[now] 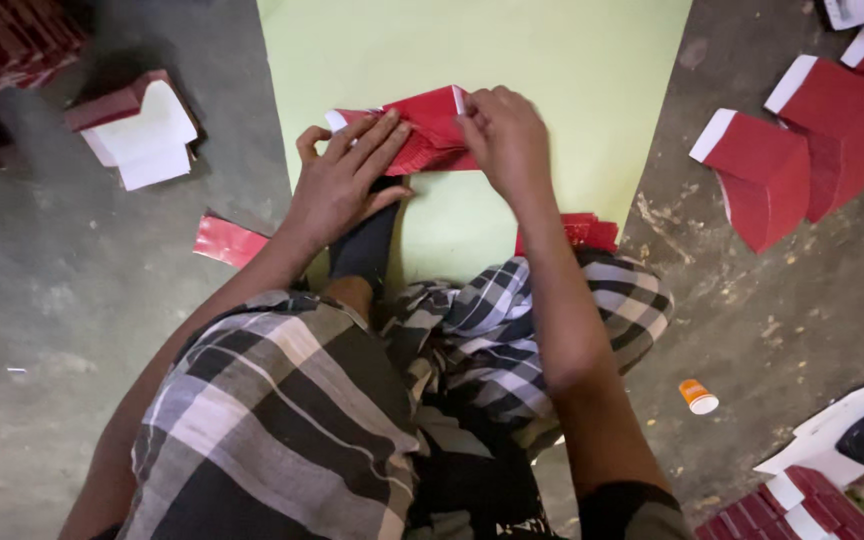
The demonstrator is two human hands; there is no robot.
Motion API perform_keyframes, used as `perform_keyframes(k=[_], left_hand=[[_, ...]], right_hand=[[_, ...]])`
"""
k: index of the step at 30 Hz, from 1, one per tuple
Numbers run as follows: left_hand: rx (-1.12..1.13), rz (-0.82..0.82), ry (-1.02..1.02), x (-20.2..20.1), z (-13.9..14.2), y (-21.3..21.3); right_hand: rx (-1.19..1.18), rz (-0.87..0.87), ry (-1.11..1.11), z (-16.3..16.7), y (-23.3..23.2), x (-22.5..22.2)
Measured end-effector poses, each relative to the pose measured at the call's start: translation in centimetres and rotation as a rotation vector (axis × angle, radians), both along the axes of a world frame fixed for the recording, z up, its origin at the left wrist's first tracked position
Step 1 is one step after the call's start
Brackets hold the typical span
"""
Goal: The person sits on the floor and assembles small red and white paper boxes by folding and pressing the flaps. They repeatedly pick up flat paper pieces, fold them into box shapes, and set the finished boxes aside.
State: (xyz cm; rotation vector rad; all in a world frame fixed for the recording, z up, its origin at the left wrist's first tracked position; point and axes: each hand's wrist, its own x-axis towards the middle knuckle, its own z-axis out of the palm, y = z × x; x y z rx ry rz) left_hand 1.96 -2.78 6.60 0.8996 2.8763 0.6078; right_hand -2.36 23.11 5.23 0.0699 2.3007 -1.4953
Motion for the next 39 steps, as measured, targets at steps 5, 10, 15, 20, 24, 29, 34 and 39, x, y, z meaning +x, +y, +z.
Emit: perform_keyframes(k=[5, 10, 15, 20, 24, 29, 34, 39], left_hand=[[0.027, 0.025, -0.025, 0.5, 0.1, 0.1], [0.082, 0.041, 0.037, 0.7, -0.3, 0.1], [0.027, 0.032, 0.014, 0.9, -0.5, -0.1], [0.013, 0.038, 0.023, 1.0, -0.4, -0.1], [0.048, 0.024, 0.009, 0.8, -0.2, 0.0], [0.075, 0.038, 0.011, 0.7, 0.1, 0.0], [0.112, 0.036, -0.015, 0.7, 0.4, -0.1], [0.136, 0.047, -0.01, 0.7, 0.5, -0.3]], right_hand=[[0.067, 0.025, -0.005, -0.2, 0.4, 0.4], [-0.138, -0.037, -0.211, 0.2, 0.2, 0.4], [0.077, 0.082, 0.031, 0.5, -0.5, 0.1], [0.15, 0.042, -0.073, 0.5, -0.4, -0.1], [-0.145, -0.027, -0.025, 0.7, -0.4, 0.1], [0.215, 0.099, 0.027, 1.3, -0.6, 0.0], [0.613, 0.204, 0.115, 1.6, -0.8, 0.0], [0.236, 0.077, 0.041, 1.3, -1.0, 0.2]])
